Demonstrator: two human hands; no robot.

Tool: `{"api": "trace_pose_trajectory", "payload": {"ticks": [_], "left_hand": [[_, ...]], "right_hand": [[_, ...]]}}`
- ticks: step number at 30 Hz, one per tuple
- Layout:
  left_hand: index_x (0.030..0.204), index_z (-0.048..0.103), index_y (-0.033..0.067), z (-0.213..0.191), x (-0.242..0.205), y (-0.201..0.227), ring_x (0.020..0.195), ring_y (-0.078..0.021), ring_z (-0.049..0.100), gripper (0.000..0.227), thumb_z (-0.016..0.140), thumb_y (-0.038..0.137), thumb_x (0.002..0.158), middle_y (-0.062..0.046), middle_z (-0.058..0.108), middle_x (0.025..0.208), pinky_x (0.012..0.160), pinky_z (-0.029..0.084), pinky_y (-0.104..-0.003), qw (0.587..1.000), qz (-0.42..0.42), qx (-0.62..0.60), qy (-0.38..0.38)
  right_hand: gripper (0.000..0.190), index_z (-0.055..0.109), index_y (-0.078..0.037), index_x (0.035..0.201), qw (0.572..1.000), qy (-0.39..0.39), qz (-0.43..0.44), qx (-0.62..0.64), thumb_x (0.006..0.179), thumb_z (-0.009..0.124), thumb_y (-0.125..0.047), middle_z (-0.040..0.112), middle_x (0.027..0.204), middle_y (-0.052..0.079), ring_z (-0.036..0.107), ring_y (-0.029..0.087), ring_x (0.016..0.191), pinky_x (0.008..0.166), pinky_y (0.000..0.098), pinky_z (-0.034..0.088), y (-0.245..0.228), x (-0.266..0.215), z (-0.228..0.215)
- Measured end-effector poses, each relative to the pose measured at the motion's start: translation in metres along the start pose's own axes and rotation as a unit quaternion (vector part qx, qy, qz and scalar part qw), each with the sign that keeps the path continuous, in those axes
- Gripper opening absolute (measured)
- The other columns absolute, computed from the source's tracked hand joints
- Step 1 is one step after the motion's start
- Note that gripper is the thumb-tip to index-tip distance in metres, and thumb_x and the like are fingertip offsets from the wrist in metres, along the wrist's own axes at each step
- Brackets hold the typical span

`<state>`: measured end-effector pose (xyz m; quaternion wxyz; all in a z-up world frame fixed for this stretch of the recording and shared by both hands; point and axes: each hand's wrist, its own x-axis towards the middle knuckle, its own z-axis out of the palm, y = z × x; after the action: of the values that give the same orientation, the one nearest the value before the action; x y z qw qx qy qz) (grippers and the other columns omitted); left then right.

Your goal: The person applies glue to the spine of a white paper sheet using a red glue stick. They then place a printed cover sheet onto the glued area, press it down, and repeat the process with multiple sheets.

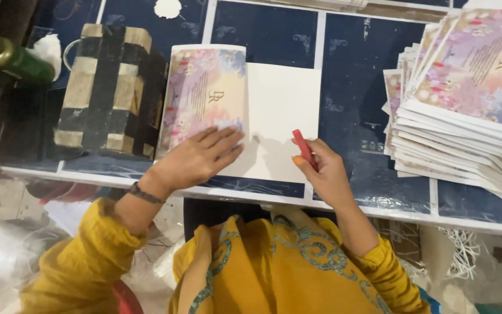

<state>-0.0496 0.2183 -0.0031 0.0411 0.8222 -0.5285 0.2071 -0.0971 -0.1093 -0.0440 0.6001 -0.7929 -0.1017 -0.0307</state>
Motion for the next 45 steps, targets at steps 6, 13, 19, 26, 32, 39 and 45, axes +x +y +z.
{"api": "trace_pose_trajectory", "payload": {"ticks": [6,13,19,26,32,39,45], "left_hand": [[0.125,0.070,0.0149,0.011,0.026,-0.017,0.116,-0.0313,0.070,0.028,0.063,0.011,0.099,-0.011,0.069,0.128,0.094,0.056,-0.042,0.988,-0.022,0.139,0.069],[0.088,0.065,0.0164,-0.045,0.161,0.014,0.071,-0.0161,0.067,0.018,0.063,0.017,0.106,0.000,0.062,0.094,0.058,0.052,-0.023,0.942,-0.113,0.173,0.264],[0.099,0.050,0.0051,-0.050,0.267,0.075,0.067,-0.0177,0.068,0.026,0.067,0.021,0.111,-0.015,0.067,0.093,0.047,0.056,-0.026,0.932,0.017,0.002,0.362],[0.110,0.070,0.0061,-0.023,0.364,0.086,0.119,-0.0358,0.061,0.013,0.078,0.000,0.103,-0.009,0.067,0.114,0.108,0.059,-0.036,0.856,0.303,0.025,0.418],[0.110,0.071,0.0084,0.039,0.363,0.090,0.098,-0.0267,0.070,0.014,0.074,0.007,0.096,-0.012,0.068,0.120,0.097,0.056,-0.044,0.952,0.176,-0.030,0.250],[0.082,0.062,0.0115,0.087,0.239,0.033,0.082,-0.0371,0.064,0.010,0.065,0.018,0.089,-0.013,0.062,0.088,0.068,0.049,-0.051,0.918,-0.307,-0.248,0.025],[0.092,0.056,0.0153,0.108,0.195,0.063,0.104,-0.0321,0.049,0.034,0.082,0.031,0.077,-0.010,0.052,0.112,0.087,0.038,-0.047,0.838,-0.471,-0.253,-0.107]], "right_hand": [[0.033,0.070,0.001,0.127,0.999,0.012,-0.026,0.039,0.095,0.075,-0.005,0.060,0.091,0.010,0.065,0.014,0.064,0.058,0.0297,0.056,-0.003,0.004,0.017],[0.069,0.056,0.000,0.139,0.981,0.173,-0.090,0.003,0.085,0.090,-0.026,0.063,0.105,0.014,0.063,0.015,0.057,0.052,0.0270,0.052,-0.077,0.019,0.023],[0.026,0.057,-0.009,0.135,0.886,0.354,-0.090,0.286,0.116,0.041,-0.018,0.066,0.124,0.013,0.064,0.021,0.115,0.107,0.0363,0.055,-0.090,0.009,-0.045],[0.056,0.061,0.007,0.115,0.677,0.488,-0.291,-0.468,0.119,0.042,-0.046,0.069,0.104,0.023,0.072,0.039,0.087,0.071,0.0452,0.056,-0.102,-0.010,-0.239],[0.041,0.082,0.005,0.122,0.633,0.339,-0.278,-0.638,0.086,0.061,0.011,0.077,0.120,0.022,0.069,0.036,0.092,0.079,0.0427,0.037,0.006,-0.049,-0.361],[0.094,0.054,0.008,0.164,0.873,0.111,0.024,-0.475,0.072,0.073,0.013,0.050,0.151,0.030,0.048,0.041,0.105,0.088,0.0475,0.037,0.015,-0.080,-0.403],[0.064,0.046,0.007,0.168,0.898,0.236,-0.004,-0.371,0.110,0.071,0.015,0.057,0.140,0.022,0.042,0.021,0.081,0.069,0.0322,0.039,-0.030,-0.085,-0.315]]}}
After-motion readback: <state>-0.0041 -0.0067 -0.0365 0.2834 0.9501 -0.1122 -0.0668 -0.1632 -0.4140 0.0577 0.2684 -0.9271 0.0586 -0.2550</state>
